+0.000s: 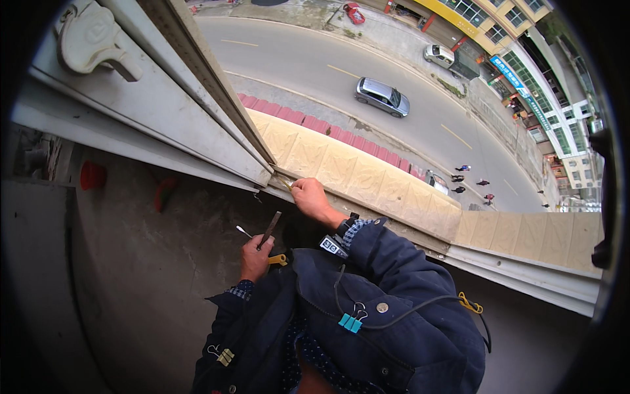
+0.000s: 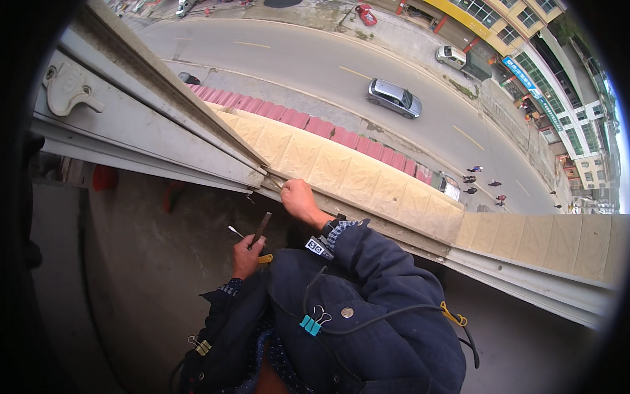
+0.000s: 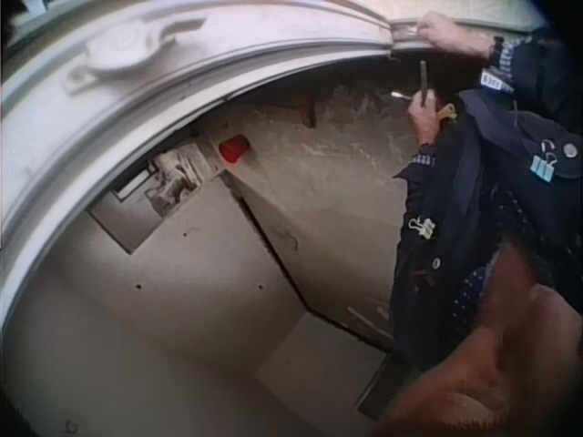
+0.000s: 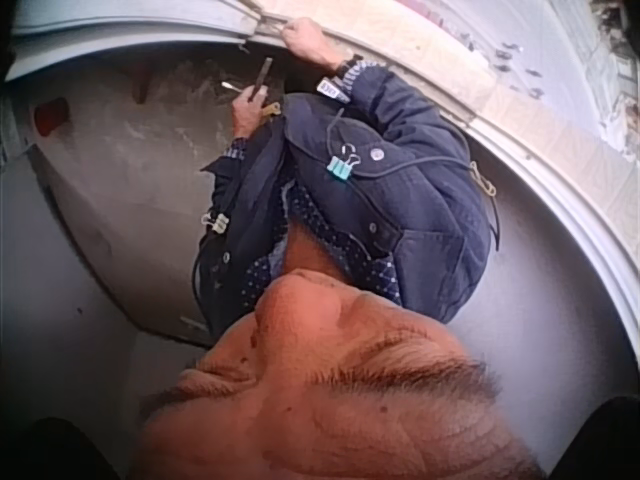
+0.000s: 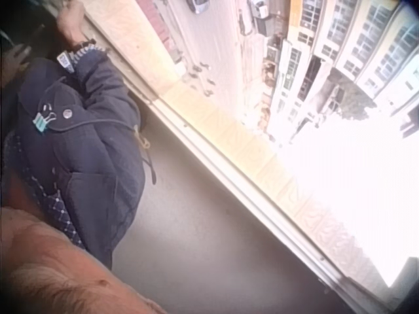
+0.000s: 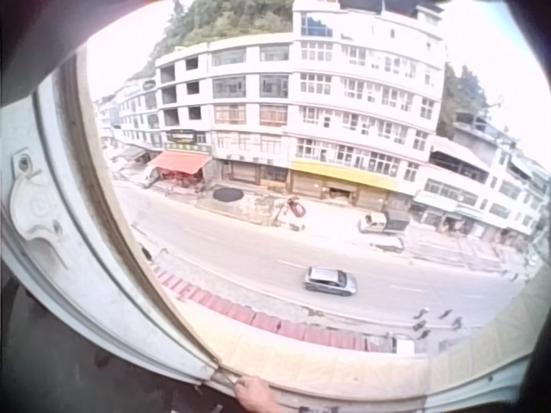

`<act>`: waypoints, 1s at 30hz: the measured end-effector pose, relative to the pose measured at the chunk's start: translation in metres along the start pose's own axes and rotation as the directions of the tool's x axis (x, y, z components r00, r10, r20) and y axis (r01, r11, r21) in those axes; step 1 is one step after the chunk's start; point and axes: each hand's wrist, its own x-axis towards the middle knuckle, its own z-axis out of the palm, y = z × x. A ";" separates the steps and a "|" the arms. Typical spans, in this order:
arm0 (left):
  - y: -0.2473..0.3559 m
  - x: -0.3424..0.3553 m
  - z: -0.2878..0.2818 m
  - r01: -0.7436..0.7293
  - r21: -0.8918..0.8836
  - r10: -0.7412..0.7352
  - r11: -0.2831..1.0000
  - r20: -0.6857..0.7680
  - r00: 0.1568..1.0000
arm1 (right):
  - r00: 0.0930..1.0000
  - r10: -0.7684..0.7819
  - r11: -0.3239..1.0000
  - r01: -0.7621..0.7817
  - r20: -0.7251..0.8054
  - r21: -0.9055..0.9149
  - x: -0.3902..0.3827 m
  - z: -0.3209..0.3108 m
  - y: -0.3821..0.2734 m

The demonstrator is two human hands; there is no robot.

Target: The person uses a screwdriver to loosen and remove screws from a window frame, then uses a yellow plastic tool to pry and scrape along the frame's edge. The window is opened during the process, and the person continues to work on the frame's lower edge.

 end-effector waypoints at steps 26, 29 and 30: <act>-0.001 -0.006 0.004 -0.010 0.035 0.009 0.999 0.032 0.999 | 0.996 0.091 0.971 -0.095 0.026 0.218 -0.016 0.010 0.038; -0.002 -0.007 0.005 -0.024 0.034 0.022 0.999 0.038 0.999 | 0.998 0.062 0.959 -0.068 0.028 0.274 -0.019 0.008 0.041; -0.003 -0.007 0.005 -0.025 0.037 0.023 0.999 0.039 0.999 | 0.997 0.074 0.957 -0.081 0.036 0.278 -0.019 0.008 0.042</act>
